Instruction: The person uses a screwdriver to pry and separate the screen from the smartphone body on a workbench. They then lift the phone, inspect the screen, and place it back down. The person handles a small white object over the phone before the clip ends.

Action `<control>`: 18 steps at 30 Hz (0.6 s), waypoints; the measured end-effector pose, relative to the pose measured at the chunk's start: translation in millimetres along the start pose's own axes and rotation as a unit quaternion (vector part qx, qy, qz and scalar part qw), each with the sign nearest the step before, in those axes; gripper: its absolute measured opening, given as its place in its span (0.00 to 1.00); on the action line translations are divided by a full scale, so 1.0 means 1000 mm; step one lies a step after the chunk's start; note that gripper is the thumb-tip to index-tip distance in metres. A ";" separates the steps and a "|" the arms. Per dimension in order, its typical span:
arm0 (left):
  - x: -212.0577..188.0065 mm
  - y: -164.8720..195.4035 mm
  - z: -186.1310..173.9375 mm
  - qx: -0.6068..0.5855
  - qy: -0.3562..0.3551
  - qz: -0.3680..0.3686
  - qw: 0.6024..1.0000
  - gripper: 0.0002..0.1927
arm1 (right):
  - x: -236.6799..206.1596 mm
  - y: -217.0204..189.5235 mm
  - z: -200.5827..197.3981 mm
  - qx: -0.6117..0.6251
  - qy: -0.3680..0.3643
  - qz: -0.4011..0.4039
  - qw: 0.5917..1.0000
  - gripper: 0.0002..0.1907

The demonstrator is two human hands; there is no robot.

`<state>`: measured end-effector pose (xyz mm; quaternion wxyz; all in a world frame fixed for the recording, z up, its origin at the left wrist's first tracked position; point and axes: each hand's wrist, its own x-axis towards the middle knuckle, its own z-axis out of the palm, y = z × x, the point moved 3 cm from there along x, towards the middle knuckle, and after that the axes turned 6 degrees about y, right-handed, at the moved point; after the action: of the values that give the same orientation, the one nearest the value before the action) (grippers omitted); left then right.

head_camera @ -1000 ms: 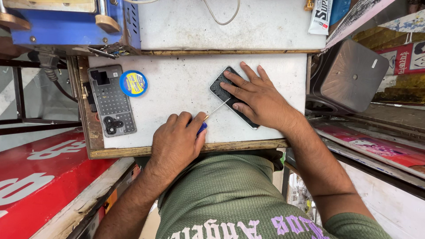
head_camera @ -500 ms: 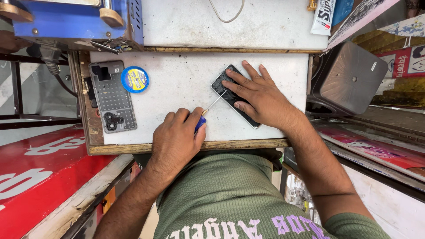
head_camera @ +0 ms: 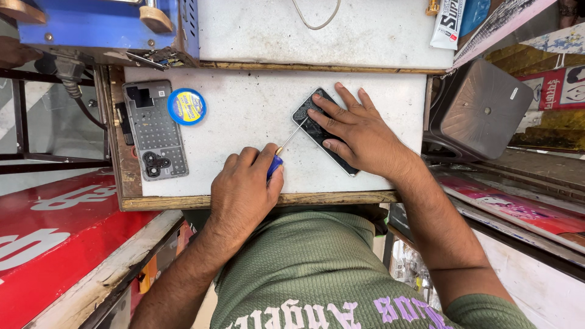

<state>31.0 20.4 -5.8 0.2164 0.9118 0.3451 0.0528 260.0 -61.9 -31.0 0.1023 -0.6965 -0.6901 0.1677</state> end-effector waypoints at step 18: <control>0.001 0.000 0.000 -0.020 0.018 -0.035 0.999 0.24 | 0.000 0.001 0.000 0.000 0.000 -0.001 1.000 0.31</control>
<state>31.9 20.8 -5.8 0.2303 0.8936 0.3790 0.0686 260.7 -62.2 -30.8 0.1021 -0.6958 -0.6909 0.1675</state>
